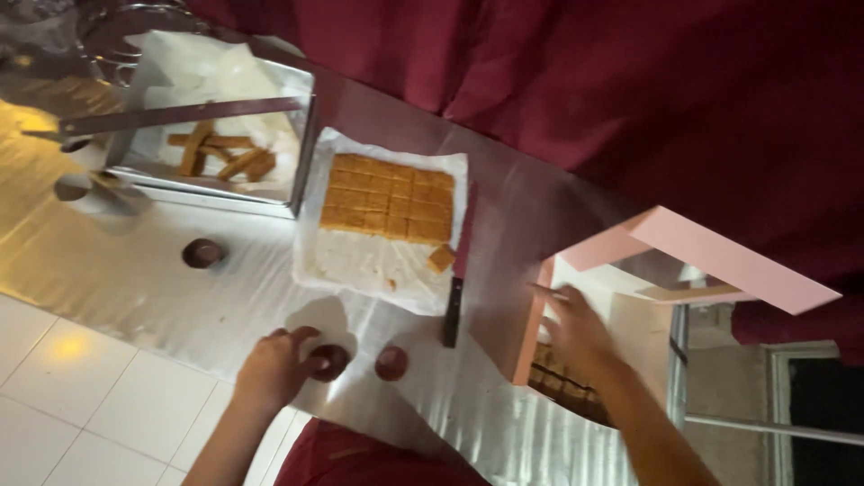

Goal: The person picks up cut brown cake squares one at a time from a parchment-lined tray and places each into a brown paper cup, then arranges the filled cups inside a pink gift box. The person repeats this pick-cup-place cycle across the table, moving cups aside as they work.

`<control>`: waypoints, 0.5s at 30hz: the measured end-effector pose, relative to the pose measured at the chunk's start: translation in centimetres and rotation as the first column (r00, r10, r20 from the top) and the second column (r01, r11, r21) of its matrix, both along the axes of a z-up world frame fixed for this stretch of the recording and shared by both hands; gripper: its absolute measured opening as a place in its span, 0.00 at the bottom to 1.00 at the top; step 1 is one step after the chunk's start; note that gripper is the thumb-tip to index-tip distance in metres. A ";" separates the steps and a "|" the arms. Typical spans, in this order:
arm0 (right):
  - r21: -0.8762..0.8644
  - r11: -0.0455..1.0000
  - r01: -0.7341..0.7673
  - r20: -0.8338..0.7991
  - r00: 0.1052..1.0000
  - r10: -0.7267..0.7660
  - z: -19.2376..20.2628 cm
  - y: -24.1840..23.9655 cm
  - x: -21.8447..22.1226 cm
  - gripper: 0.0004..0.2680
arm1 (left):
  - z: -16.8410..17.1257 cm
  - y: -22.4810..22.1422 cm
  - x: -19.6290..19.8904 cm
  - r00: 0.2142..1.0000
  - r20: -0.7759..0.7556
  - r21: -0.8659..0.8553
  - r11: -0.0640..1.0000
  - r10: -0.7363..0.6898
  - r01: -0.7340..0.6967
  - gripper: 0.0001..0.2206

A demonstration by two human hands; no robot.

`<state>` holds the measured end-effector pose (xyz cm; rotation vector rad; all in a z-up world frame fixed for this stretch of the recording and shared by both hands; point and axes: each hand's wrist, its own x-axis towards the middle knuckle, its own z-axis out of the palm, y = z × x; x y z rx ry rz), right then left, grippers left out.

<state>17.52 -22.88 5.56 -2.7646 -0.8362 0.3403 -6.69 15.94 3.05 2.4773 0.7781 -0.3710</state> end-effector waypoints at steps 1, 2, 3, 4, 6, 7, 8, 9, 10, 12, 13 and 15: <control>-0.001 1.000 -0.003 0.000 1.000 0.003 1.1 3.5 -0.5 0.21 | -0.9 0.3 0.0 1.000 0.000 -0.001 1.000 0.003 -0.003 0.22; -0.054 0.998 -0.009 -0.119 0.993 0.002 2.2 6.9 -1.0 0.22 | -1.8 0.6 0.1 0.999 0.025 -0.049 0.998 -0.028 0.029 0.22; -0.106 0.994 -0.020 -0.235 0.972 -0.005 3.2 10.4 -1.5 0.23 | -2.7 0.9 0.2 0.997 0.053 -0.095 0.993 -0.057 0.062 0.21; -0.106 0.994 -0.022 -0.234 0.972 -0.003 1.0 11.7 -0.9 0.23 | -3.6 0.9 0.1 0.997 0.055 -0.095 0.994 -0.056 0.061 0.21; 0.001 0.975 -0.222 0.066 0.973 0.221 -3.2 14.1 0.6 0.24 | -5.2 0.8 0.2 0.976 0.218 -0.089 0.996 0.000 0.020 0.13; -0.004 0.975 -0.221 0.068 0.973 0.220 -2.9 15.7 0.5 0.24 | -4.9 0.8 0.4 0.975 0.221 -0.093 0.995 0.000 0.021 0.13; -0.095 0.985 -0.145 0.024 0.989 0.148 -2.6 17.4 0.5 0.23 | -4.5 0.8 0.6 0.977 0.210 -0.127 0.992 0.041 -0.014 0.10; -0.188 0.980 -0.070 -0.013 0.998 0.069 -2.4 19.0 0.4 0.23 | -4.2 0.8 0.9 0.977 0.197 -0.160 0.986 0.081 -0.049 0.07; -0.192 0.979 -0.068 -0.011 0.998 0.067 -2.4 19.6 0.4 0.23 | -3.9 1.0 1.0 0.977 0.199 -0.165 0.985 0.080 -0.047 0.07; -0.295 0.955 0.007 -0.088 0.995 -0.035 -2.7 20.7 0.4 0.22 | -3.3 1.5 1.2 0.972 0.233 -0.106 0.994 0.028 -0.003 0.09; -0.299 0.954 0.006 -0.089 0.995 -0.034 -3.6 20.5 0.3 0.22 | -3.4 1.7 1.2 0.972 0.232 -0.110 0.994 0.030 -0.004 0.09; -0.101 0.994 -0.029 0.054 0.998 0.035 -5.6 20.1 0.1 0.21 | -3.6 2.0 1.2 0.968 0.248 -0.139 0.990 0.036 -0.001 0.08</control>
